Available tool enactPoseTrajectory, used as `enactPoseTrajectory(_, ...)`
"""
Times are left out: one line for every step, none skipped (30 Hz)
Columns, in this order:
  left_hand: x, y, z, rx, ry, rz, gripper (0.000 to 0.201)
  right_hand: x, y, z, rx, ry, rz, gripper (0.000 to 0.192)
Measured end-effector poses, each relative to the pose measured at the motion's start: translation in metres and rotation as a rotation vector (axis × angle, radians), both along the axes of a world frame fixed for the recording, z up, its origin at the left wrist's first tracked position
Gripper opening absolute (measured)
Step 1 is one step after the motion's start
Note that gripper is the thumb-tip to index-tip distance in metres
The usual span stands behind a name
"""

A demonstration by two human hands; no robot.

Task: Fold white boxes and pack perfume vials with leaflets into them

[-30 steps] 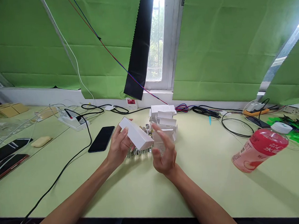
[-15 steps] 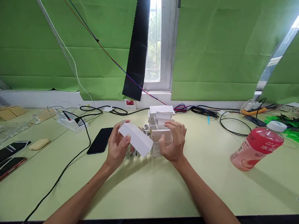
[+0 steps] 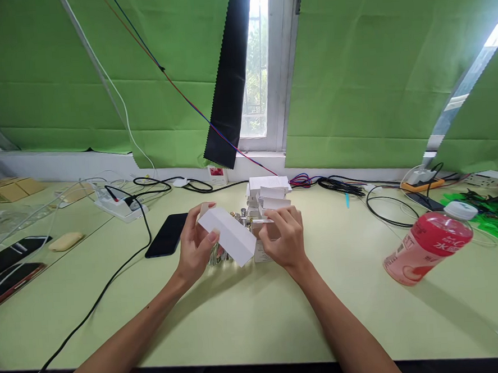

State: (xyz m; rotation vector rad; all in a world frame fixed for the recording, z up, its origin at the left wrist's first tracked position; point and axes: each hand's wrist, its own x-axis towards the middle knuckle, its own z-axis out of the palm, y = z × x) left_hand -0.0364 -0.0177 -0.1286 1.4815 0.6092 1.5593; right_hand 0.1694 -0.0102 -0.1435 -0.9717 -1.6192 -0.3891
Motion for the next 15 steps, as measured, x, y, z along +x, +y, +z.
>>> enactPoseTrajectory(0.000, 0.000, 0.000, 0.004, 0.001, -0.002, 0.055, 0.000, 0.000, 0.000, 0.002, -0.005, 0.009, 0.018)
enactPoseTrajectory(0.000, 0.000, 0.000, 0.010, 0.001, -0.004, 0.054, 0.000, 0.000, 0.001, 0.003, -0.009, 0.021, 0.016)
enactPoseTrajectory(-0.001, 0.001, 0.000, 0.018, 0.001, -0.006, 0.053, 0.000, 0.000, 0.002, 0.001, -0.013, 0.038, 0.015)
enactPoseTrajectory(-0.001, 0.001, 0.000, 0.024, 0.000, -0.005, 0.053, 0.001, 0.000, 0.003, -0.010, -0.022, 0.063, 0.014)
enactPoseTrajectory(-0.001, 0.001, 0.000, 0.028, -0.001, -0.003, 0.052, 0.002, 0.000, 0.005, -0.034, -0.037, 0.092, 0.013)
enactPoseTrajectory(-0.001, 0.001, 0.000, 0.027, -0.005, 0.000, 0.053, 0.004, -0.001, 0.007, -0.069, -0.060, 0.124, 0.012)
enactPoseTrajectory(-0.001, 0.001, 0.000, 0.023, -0.011, 0.003, 0.053, 0.007, -0.001, 0.011, -0.119, -0.092, 0.159, 0.012)
enactPoseTrajectory(-0.001, 0.002, 0.000, 0.018, -0.019, 0.006, 0.053, 0.009, -0.002, 0.014, -0.183, -0.131, 0.188, 0.013)
enactPoseTrajectory(-0.001, 0.002, 0.000, 0.013, -0.027, 0.006, 0.053, 0.012, -0.003, 0.019, -0.252, -0.171, 0.213, 0.013)
enactPoseTrajectory(-0.001, 0.002, 0.000, 0.007, -0.034, 0.005, 0.053, 0.016, -0.004, 0.023, -0.324, -0.205, 0.232, 0.013)
enactPoseTrajectory(-0.001, 0.003, 0.001, 0.003, -0.040, 0.003, 0.053, 0.019, -0.005, 0.028, -0.396, -0.236, 0.244, 0.015)
enactPoseTrajectory(-0.001, 0.003, 0.001, 0.001, -0.045, 0.005, 0.053, 0.022, -0.007, 0.034, -0.458, -0.266, 0.250, 0.018)
enactPoseTrajectory(-0.001, 0.003, 0.001, -0.002, -0.050, 0.008, 0.053, 0.026, -0.008, 0.039, -0.503, -0.283, 0.255, 0.021)
enactPoseTrajectory(0.000, 0.003, 0.001, -0.004, -0.053, 0.013, 0.053, 0.028, -0.010, 0.043, -0.536, -0.294, 0.269, 0.024)
enactPoseTrajectory(0.000, 0.003, 0.001, -0.004, -0.056, 0.018, 0.053, 0.031, -0.012, 0.047, -0.565, -0.309, 0.289, 0.027)
